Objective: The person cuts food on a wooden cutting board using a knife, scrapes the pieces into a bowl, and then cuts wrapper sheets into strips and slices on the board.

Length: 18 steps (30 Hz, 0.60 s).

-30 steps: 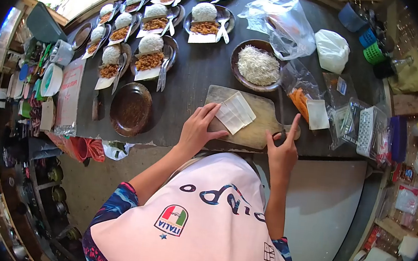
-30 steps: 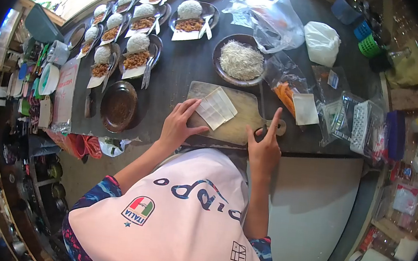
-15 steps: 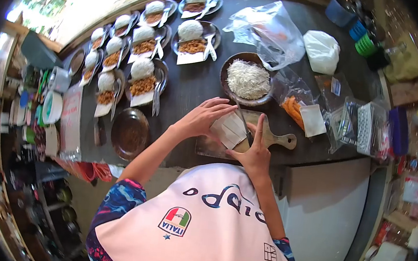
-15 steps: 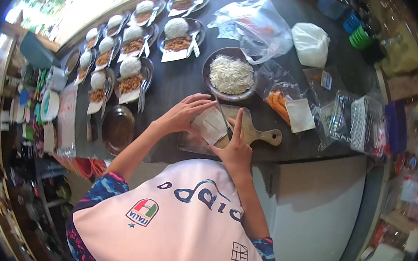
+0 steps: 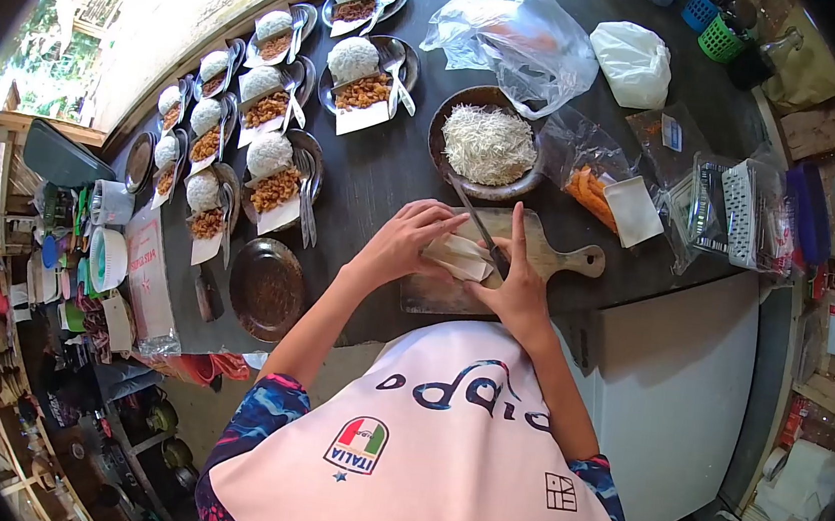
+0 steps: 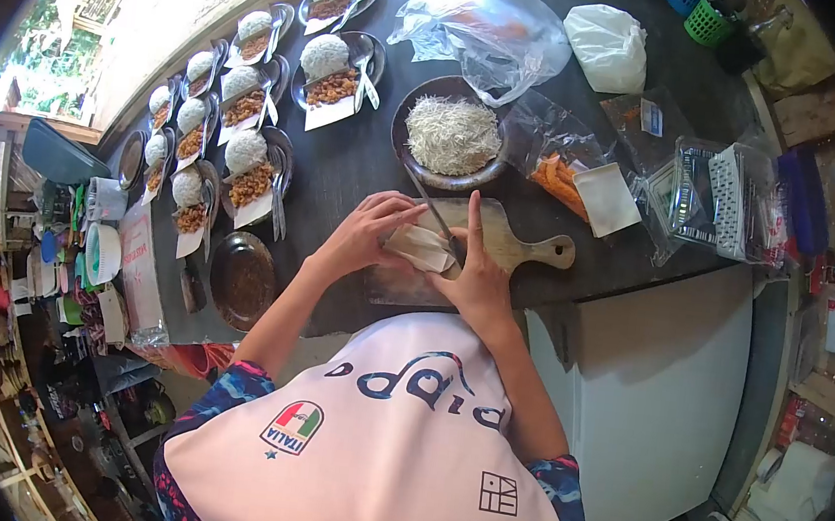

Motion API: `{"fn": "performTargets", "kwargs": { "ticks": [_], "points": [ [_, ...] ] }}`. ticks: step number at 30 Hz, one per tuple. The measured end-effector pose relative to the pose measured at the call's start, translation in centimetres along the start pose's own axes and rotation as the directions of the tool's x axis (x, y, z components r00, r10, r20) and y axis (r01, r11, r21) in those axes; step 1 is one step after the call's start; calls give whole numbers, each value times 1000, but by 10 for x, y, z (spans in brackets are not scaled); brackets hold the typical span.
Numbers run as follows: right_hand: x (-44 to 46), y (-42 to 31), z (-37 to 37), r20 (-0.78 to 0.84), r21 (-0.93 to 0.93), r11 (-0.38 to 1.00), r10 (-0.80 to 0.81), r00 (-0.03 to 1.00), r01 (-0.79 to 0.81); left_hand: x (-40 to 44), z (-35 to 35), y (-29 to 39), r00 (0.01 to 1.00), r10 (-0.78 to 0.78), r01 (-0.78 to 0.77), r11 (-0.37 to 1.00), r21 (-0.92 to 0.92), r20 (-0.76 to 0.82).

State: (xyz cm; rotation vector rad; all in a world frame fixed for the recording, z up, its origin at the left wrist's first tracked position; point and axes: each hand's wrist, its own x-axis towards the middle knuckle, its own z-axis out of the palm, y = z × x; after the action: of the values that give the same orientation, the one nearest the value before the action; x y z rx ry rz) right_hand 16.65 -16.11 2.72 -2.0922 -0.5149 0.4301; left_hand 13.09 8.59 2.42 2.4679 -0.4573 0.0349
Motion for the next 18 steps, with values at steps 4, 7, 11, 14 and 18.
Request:
{"fn": "performTargets", "kwargs": {
  "ticks": [4,7,11,14,18],
  "points": [
    [0,0,2,21,16,1000,-21,1000,21,-7,5,-2,1000,11,-11,1000,26,-26],
    [1,3,4,18,48,997,-57,998,56,-11,6,3,999,-17,20,998,63,-46],
    [-2,1,6,28,62,996,-66,997,64,-15,6,4,998,-10,14,998,63,-65],
    [-2,2,5,13,95,993,-77,997,75,-17,8,5,996,-18,20,1000,20,-83],
    [-3,-1,0,-2,131,989,-70,998,69,-16,8,8,996,-23,21,999,-24,-88]
  ]
}}
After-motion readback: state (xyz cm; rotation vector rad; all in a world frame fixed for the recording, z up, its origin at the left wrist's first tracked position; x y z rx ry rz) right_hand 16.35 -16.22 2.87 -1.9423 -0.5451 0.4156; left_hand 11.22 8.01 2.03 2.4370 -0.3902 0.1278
